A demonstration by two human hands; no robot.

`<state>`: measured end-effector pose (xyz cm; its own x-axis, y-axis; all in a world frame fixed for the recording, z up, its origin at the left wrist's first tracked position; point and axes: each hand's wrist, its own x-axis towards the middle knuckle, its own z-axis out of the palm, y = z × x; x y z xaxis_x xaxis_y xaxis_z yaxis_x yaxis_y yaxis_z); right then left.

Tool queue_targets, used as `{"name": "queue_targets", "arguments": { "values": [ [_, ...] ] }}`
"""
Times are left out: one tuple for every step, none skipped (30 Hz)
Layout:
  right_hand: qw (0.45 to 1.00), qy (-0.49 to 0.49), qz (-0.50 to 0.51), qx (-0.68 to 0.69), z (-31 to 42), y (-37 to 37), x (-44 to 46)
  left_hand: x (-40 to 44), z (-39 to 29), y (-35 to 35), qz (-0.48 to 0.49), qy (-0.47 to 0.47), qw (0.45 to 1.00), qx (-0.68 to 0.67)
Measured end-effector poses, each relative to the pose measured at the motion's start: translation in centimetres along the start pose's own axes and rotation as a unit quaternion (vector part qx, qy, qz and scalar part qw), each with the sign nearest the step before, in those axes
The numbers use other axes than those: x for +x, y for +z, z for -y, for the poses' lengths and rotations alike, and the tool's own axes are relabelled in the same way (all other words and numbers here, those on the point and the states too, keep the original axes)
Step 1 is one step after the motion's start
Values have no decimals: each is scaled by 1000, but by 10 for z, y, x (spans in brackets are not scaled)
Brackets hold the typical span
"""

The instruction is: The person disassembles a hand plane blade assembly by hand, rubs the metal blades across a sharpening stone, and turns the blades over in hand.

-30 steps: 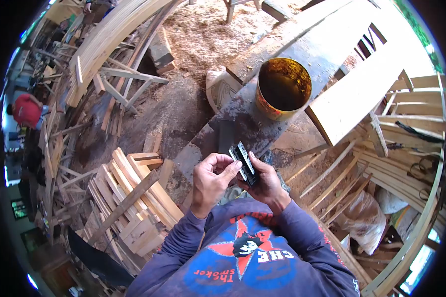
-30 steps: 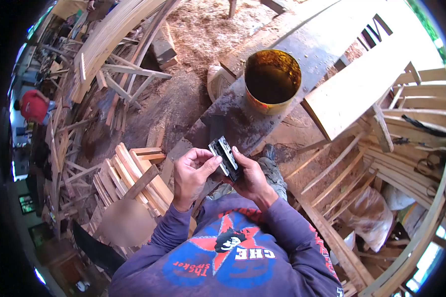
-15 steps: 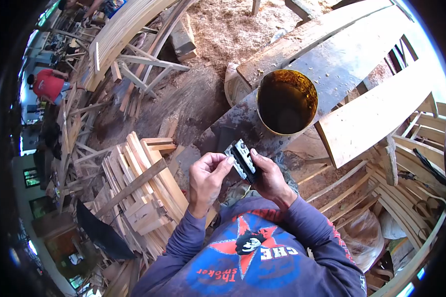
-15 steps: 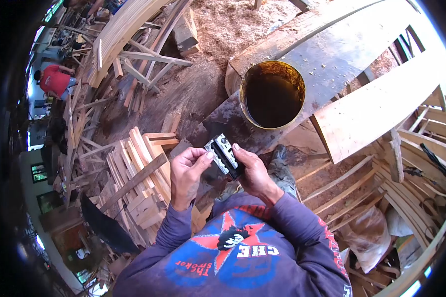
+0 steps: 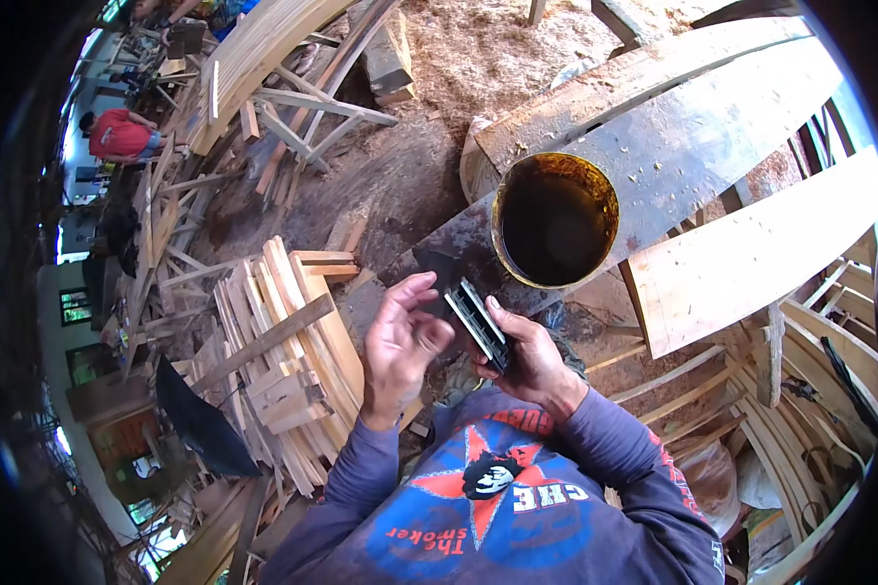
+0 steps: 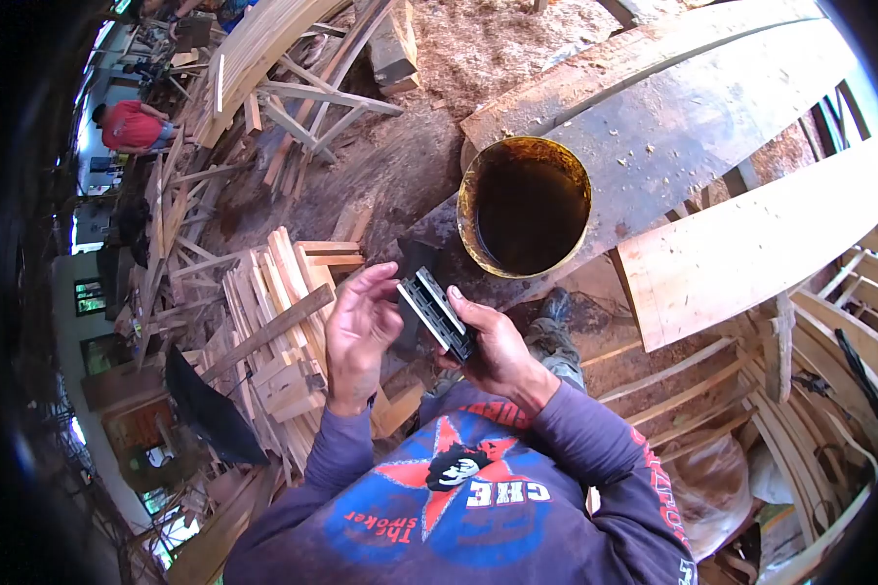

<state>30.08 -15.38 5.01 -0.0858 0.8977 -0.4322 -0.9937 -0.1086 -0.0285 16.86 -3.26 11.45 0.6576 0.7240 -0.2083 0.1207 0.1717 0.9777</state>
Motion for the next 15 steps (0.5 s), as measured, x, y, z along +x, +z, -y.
{"name": "queue_targets", "arguments": {
  "values": [
    [999,11,27,26,3,2,-1,0,1,3,-2,-1,1000,2],
    [999,32,13,31,5,1,0,1,2,6,21,29,999,11],
    [999,34,14,33,7,3,-1,1,3,10,45,58,997,20],
    [998,49,20,43,9,7,-5,-1,-1,19,33,34,999,-12],
    [997,62,25,50,11,10,-6,-2,-6,22,32,34,999,-11],
    [995,73,31,68,11,9,-6,-2,-10,25,24,23,999,-16],
    [994,73,32,68,12,8,-6,-2,-12,28,17,12,1000,-21],
    [994,74,35,67,13,8,-7,-1,-12,29,16,13,1000,-20],
    [994,76,39,67,13,7,-7,-1,-11,32,13,12,1000,-25],
    [994,76,39,67,14,8,-7,-1,-11,34,9,11,999,-30],
    [994,76,45,69,15,9,-8,0,-11,37,9,11,999,-30],
    [993,75,50,71,16,10,-8,0,-13,40,2,7,999,-33],
    [993,76,50,71,16,9,-8,0,-14,42,-5,3,999,-37],
    [993,74,50,73,16,8,-9,0,-14,43,-5,1,999,-37],
    [993,72,50,74,16,8,-10,-1,-13,44,-8,-17,999,-42]
  ]
}}
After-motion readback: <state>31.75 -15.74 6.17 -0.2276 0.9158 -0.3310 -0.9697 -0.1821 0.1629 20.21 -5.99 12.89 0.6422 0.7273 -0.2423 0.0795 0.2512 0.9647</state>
